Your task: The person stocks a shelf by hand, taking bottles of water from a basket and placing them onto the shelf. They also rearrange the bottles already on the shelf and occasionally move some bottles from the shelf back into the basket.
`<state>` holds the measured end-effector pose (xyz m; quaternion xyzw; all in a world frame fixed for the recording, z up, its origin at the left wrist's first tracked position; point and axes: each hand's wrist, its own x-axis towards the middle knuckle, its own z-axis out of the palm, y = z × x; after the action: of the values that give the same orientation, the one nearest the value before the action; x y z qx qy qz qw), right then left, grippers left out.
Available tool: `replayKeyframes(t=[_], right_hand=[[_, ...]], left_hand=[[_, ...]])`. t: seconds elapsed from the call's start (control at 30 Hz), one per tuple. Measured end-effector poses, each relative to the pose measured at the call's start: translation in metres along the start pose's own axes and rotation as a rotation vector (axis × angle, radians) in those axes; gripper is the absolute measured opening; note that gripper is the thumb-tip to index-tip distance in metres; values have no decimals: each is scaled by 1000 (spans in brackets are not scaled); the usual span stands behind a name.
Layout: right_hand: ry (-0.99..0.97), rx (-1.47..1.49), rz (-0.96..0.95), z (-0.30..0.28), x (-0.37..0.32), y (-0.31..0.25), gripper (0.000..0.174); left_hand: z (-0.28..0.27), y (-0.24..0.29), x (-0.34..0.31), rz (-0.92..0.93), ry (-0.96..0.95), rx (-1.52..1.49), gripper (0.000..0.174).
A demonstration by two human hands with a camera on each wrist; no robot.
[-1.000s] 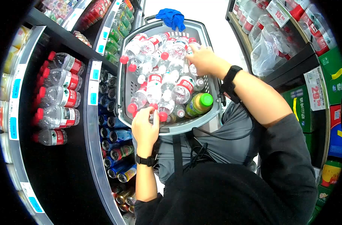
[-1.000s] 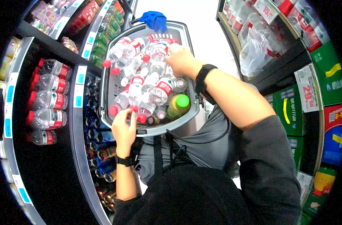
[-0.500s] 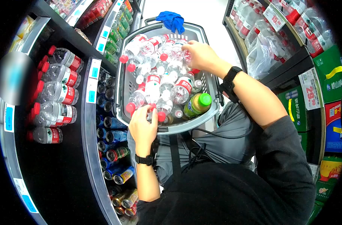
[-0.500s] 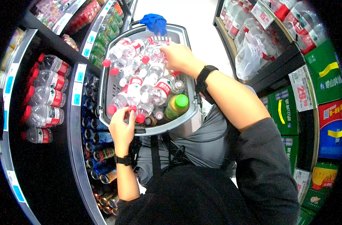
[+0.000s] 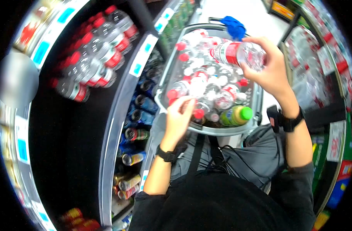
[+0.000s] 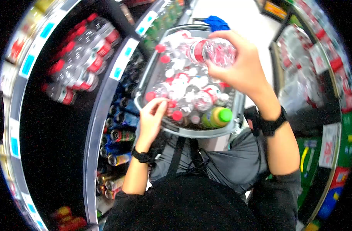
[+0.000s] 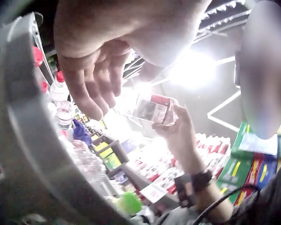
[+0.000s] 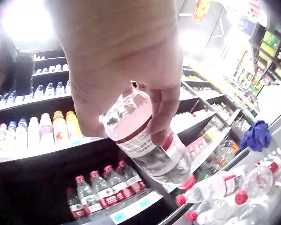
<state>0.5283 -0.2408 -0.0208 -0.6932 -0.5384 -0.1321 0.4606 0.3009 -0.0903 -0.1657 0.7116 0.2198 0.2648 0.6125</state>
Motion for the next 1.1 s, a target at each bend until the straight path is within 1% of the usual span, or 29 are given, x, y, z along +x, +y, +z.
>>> replayKeyframes(t=[0.03, 0.07, 0.13, 0.2, 0.23, 0.27, 0.33, 0.37, 0.4, 0.43, 0.47, 0.5, 0.53, 0.57, 0.6, 0.67, 0.73, 0.77, 0.8, 0.87, 0.9, 0.93, 0.97, 1.03, 1.1], right_hand=[[-33, 142, -24, 6, -3, -15, 47], [-36, 192, -159, 16, -7, -20, 51], [-135, 225, -342, 29, -14, -40, 52], [-321, 298, -449, 42, -24, -54, 59], [-382, 329, -505, 49, -29, -60, 56], [-372, 310, -574, 55, -29, -64, 57], [-357, 250, -560, 57, -29, -80, 46], [-352, 258, -567, 56, -28, -80, 46], [-348, 180, -631, 54, -28, -80, 44], [-344, 100, -693, 53, -27, -79, 42], [-340, 104, -697, 53, -28, -78, 42], [-333, 113, -679, 53, -29, -78, 40], [-325, 121, -662, 53, -29, -77, 39], [-316, 123, -662, 53, -31, -76, 39], [-323, 114, -677, 53, -31, -75, 37], [-321, 112, -689, 52, -32, -74, 36], [-376, 121, -675, 52, -32, -73, 34], [-369, 125, -679, 53, -32, -72, 34], [-378, 107, -677, 55, -32, -71, 33], [-383, 95, -673, 58, -33, -69, 32], [-391, 85, -677, 59, -33, -67, 31], [-397, 73, -681, 59, -32, -67, 30], [-390, 71, -683, 59, -31, -67, 30], [-437, 73, -665, 57, -31, -67, 27], [-426, 72, -663, 56, -31, -68, 26]], left_hand=[[1, 22, -2, -83, -111, -197, 30], [0, 33, -2, -135, -215, -316, 44], [6, 48, -8, -116, -295, -713, 60], [8, 62, -17, -48, -160, -732, 66], [12, 69, -22, -94, -43, -1007, 59], [6, 73, -29, -17, -8, -1012, 52], [-21, 53, -29, 84, 70, -737, 49], [-23, 59, -25, 201, 267, -776, 46], [-42, 76, -27, 151, 220, -695, 44], [-61, 86, -26, -7, 313, -598, 48], [-83, 90, -26, 24, 397, -518, 53], [-103, 98, -27, 17, 470, -530, 51], [-122, 108, -30, 41, 517, -425, 47], [-125, 124, -28, 37, 762, -390, 42], [-150, 129, -38, 36, 686, -339, 38], [-175, 139, -48, 23, 749, -204, 35], [-195, 147, -50, -66, 741, -185, 34], [-204, 148, -47, -55, 728, -116, 33], [-212, 151, -45, -39, 656, -59, 30], [-244, 141, -34, -108, 707, 132, 27], [-242, 145, -26, -108, 724, 237, 26], [-243, 145, -18, -136, 720, 361, 30], [-246, 143, -11, -143, 692, 413, 32], [-249, 136, 0, -147, 644, 489, 40], [-254, 126, 6, -144, 631, 543, 38]])
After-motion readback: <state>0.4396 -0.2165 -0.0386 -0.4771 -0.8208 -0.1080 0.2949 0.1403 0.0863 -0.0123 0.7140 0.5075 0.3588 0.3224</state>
